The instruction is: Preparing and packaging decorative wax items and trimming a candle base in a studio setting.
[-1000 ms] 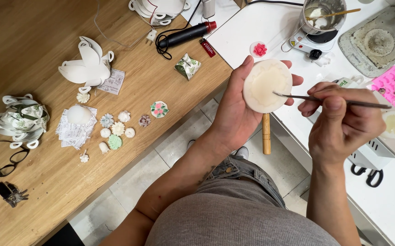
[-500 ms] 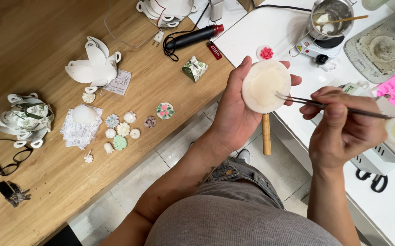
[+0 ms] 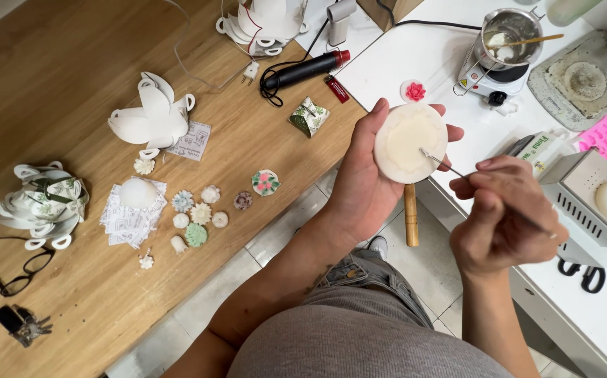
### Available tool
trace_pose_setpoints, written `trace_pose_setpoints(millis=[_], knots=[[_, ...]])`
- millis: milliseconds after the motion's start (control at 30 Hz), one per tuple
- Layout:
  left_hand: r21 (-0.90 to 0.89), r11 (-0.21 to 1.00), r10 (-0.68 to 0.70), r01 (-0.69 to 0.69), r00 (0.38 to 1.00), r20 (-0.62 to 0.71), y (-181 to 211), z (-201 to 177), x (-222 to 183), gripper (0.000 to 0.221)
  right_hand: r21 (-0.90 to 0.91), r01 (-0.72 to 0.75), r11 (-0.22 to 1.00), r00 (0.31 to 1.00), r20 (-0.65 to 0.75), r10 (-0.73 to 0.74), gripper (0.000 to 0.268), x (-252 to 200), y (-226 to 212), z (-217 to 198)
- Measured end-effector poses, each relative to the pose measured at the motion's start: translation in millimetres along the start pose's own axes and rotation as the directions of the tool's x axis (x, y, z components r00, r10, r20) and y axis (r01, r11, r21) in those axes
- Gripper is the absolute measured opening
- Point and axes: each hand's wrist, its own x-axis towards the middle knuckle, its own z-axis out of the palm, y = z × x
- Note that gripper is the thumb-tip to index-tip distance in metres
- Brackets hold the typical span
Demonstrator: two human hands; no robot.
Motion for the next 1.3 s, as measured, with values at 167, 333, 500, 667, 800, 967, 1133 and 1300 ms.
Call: trace_pose_setpoints(millis=[167,333,500,667,800,967,1133,1300], knots=[[0.021,0.999,-0.038,0.038,0.999,-0.019,15,1,-12,0.068,-0.333,0.239,0.912,0.97,0.11,-0.215,0.02,-9,-19,13],[0.01,0.999,-0.031,0.031,0.999,-0.007,24,-6,-21,0.066,-0.29,0.207,0.934,0.978,0.032,-0.206,0.022,-17,-26,20],[0.008,0.998,-0.068,0.068,0.997,-0.044,37,-2,-32,0.067,-0.188,0.019,0.982,0.996,-0.081,-0.034,0.028,-27,-41,29],[0.098,0.994,-0.05,0.05,0.999,-0.007,40,-6,-41,0.067,-0.022,-0.193,0.981,0.974,-0.122,0.189,0.036,-38,-45,34],[0.069,0.993,-0.096,0.097,0.995,-0.028,43,-9,-46,0.068,0.115,-0.295,0.949,0.935,-0.169,0.311,0.033,-42,-50,36],[-0.057,0.993,-0.096,0.101,0.991,0.089,40,-17,-48,0.064,0.197,-0.291,0.936,0.914,-0.231,0.332,0.027,-50,-52,30],[0.065,0.974,-0.218,0.216,0.975,0.038,32,-21,-34,0.064,0.256,-0.338,0.906,0.867,-0.29,0.405,0.02,-54,-53,19],[0.116,0.928,-0.329,0.353,0.926,-0.188,-5,-70,8,0.063,0.375,-0.439,0.816,0.749,-0.349,0.563,0.016,-53,-41,-4]])
